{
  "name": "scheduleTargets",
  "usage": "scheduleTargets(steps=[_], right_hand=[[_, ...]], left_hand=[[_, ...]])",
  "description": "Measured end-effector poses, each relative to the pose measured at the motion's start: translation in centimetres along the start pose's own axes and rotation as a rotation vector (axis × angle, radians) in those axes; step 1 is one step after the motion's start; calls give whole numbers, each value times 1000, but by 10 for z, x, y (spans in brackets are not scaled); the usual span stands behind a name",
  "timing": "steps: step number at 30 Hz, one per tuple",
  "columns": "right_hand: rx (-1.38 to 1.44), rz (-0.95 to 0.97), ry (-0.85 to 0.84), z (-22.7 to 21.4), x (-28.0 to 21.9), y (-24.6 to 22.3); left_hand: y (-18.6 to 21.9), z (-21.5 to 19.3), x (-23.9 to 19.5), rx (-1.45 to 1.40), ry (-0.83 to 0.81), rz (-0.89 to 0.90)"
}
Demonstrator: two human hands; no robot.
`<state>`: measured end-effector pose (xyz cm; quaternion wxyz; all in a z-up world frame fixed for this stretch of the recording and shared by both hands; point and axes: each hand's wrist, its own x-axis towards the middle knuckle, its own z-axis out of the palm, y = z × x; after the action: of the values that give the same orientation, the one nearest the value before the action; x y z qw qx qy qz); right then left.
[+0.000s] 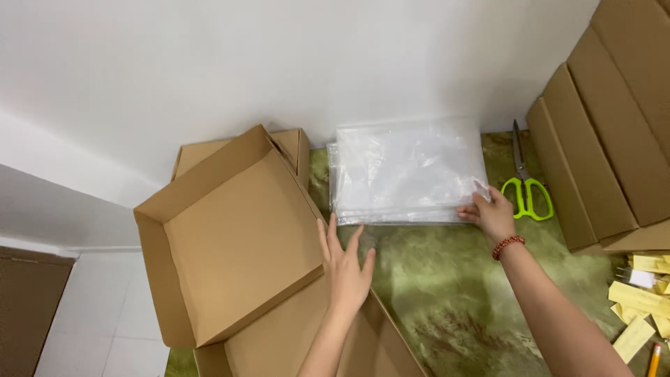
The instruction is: The person unpacks a yellow shirt from a plastic bag inside a cardboard box, hangs it on a hanger, and then repacks the box with bubble wrap. They close the box, stack it with others, and tie a ribbon around a different box.
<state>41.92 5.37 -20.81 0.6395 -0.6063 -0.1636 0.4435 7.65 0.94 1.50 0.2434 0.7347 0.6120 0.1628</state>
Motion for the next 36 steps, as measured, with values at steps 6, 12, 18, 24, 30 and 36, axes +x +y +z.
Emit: scheduleTargets(steps=[6,12,18,24,30,36], right_hand=[[-134,-75,21,13,-16,-12],[-807,-378,200,-8,-41,-13],[-733,-331,-75,81,-112,-63],[-793,-237,-429,232,-168,-88],[-722,-84,-534,340,-167,-42],[-900,60,-480,363,-220,-65]], left_hand=[[-41,15,-9,176,91,145],[-65,11,-36,31,202,239],[-167,-4,-120,-12,332,34],[-262,-33,-220,351,565,-327],[-300,-16,-300,-335,414,-765],[-254,-36,-328,-848,391,-1123]])
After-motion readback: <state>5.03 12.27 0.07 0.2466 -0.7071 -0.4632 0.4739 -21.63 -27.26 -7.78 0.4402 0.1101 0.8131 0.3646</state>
